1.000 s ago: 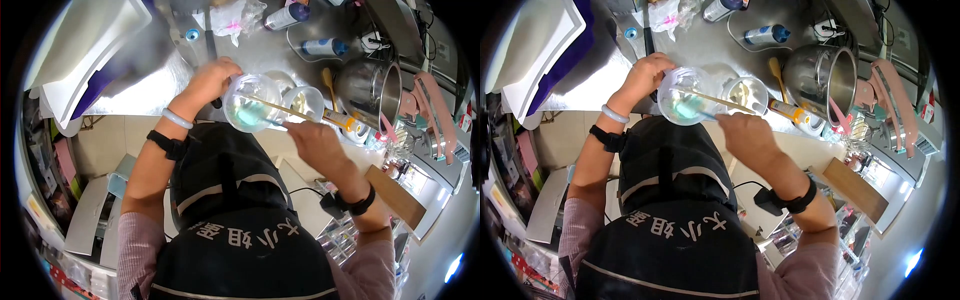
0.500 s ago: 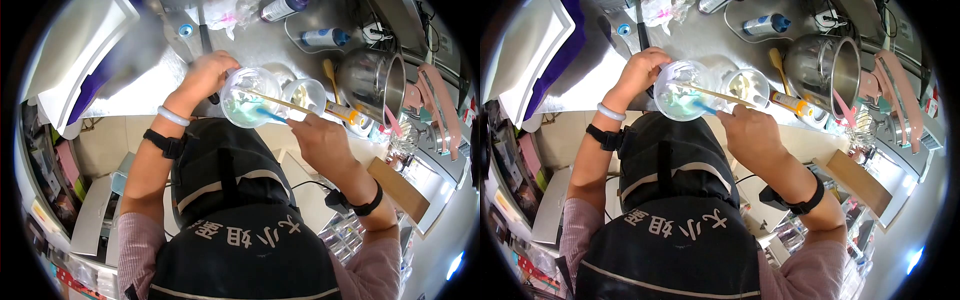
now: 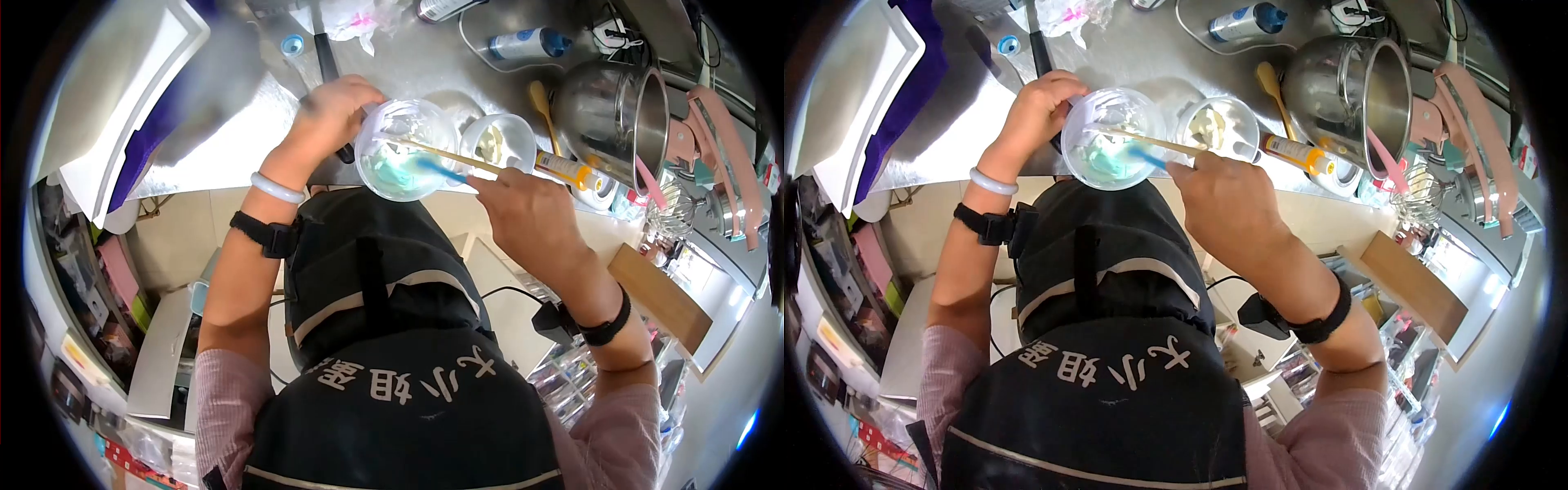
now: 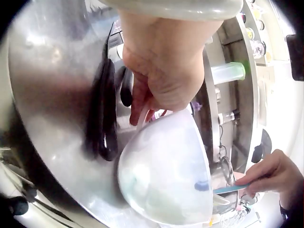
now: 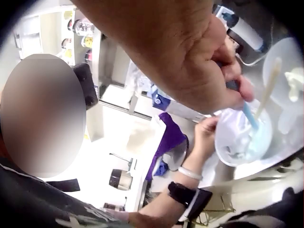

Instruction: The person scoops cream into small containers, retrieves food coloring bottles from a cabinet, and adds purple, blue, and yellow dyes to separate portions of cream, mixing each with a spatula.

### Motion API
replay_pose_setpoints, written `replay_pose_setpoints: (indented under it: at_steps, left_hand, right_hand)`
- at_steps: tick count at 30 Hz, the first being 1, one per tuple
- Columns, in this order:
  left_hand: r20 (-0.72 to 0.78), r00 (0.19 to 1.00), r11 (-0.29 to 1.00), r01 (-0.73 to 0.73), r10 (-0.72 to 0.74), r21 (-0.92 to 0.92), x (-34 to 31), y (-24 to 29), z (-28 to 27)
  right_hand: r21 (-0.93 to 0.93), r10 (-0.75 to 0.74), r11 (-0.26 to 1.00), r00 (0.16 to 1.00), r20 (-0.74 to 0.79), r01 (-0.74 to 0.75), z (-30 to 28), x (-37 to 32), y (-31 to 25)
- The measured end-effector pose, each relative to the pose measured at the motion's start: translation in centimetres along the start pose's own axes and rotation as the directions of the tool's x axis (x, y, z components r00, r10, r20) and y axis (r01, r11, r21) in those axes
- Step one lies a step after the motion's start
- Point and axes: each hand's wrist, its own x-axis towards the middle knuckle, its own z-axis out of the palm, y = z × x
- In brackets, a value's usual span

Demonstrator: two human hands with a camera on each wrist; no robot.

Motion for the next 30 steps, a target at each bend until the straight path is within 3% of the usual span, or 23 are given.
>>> replay_pose_setpoints:
  at_steps: [2, 4, 8, 10, 12, 14, 16, 18, 19, 20, 22, 25, 28, 30]
  left_hand:
    - [-0.006, 1.0, 1.0, 0.0, 0.0, 0.005, 0.0, -0.2, 0.2]
    - [-0.016, 1.0, 1.0, 0.007, -0.007, 0.016, 0.0, -0.4, 0.2]
    - [-0.012, 1.0, 1.0, 0.004, -0.004, 0.006, -0.4, -0.5, 0.5]
    - [-0.028, 1.0, 1.0, 0.001, -0.001, 0.007, -0.1, -0.4, 0.5]
    - [-0.013, 0.999, 0.999, 0.032, -0.032, -0.01, -0.1, 0.0, 0.3]
    - [-0.021, 1.0, 1.0, 0.013, -0.013, -0.001, -0.6, -0.6, 0.4]
    - [-0.039, 0.999, 1.0, -0.025, 0.025, 0.008, -0.2, -0.8, 0.6]
    - [-0.023, 1.0, 0.999, -0.014, 0.015, 0.038, -0.2, -0.7, 0.4]
    - [-0.024, 1.0, 0.999, -0.009, 0.01, 0.039, -0.2, -0.8, 0.4]
    - [-0.025, 0.999, 0.999, -0.021, 0.021, 0.029, -0.3, -0.9, 0.4]
    - [-0.025, 0.999, 0.999, -0.039, 0.04, 0.017, -0.1, -0.8, 0.4]
    - [-0.02, 0.999, 0.999, -0.03, 0.03, 0.044, 0.0, -0.5, 0.3]
    - [-0.032, 0.999, 1.0, -0.013, 0.013, 0.024, -0.2, -0.5, 0.3]
    - [0.012, 1.0, 0.998, 0.0, -0.001, 0.056, 0.0, -0.2, 0.1]
  right_hand:
    - [-0.041, 0.003, 0.999, 0.998, -0.065, -0.006, 1.9, -0.2, 0.1]
    - [-0.012, -0.051, 0.999, 0.999, 0.002, 0.051, 2.2, -0.2, 0.2]
    - [0.153, 0.046, 0.987, 0.999, -0.019, -0.042, 1.5, -0.4, 0.3]
    - [0.071, -0.022, 0.997, 1.0, -0.02, 0.024, 2.9, -0.4, -0.1]
    - [0.139, -0.098, 0.985, 0.994, -0.055, 0.105, 2.0, -0.1, 0.3]
    - [0.215, -0.008, 0.976, 0.997, -0.082, 0.026, 1.4, -0.2, 0.2]
    - [0.147, -0.007, 0.989, 0.998, -0.063, 0.016, 2.1, -0.1, -0.4]
    - [0.045, -0.117, 0.992, 0.993, -0.001, 0.117, 2.7, 0.1, -0.4]
    - [0.042, -0.037, 0.999, 0.993, 0.116, 0.032, 1.0, 0.2, -0.6]
    - [0.055, -0.01, 0.998, 0.992, 0.126, 0.004, 0.1, 0.2, -0.3]
    - [0.118, 0.05, 0.992, 0.999, 0.017, -0.052, 0.2, 0.0, -0.7]
    - [0.018, -0.057, 0.998, 0.996, 0.074, 0.056, 2.6, 0.7, -1.0]
    - [0.023, -0.071, 0.997, 0.997, -0.028, 0.071, 1.5, 0.1, -0.4]
    - [0.069, -0.007, 0.998, 1.0, -0.014, 0.008, 1.1, 0.1, -0.7]
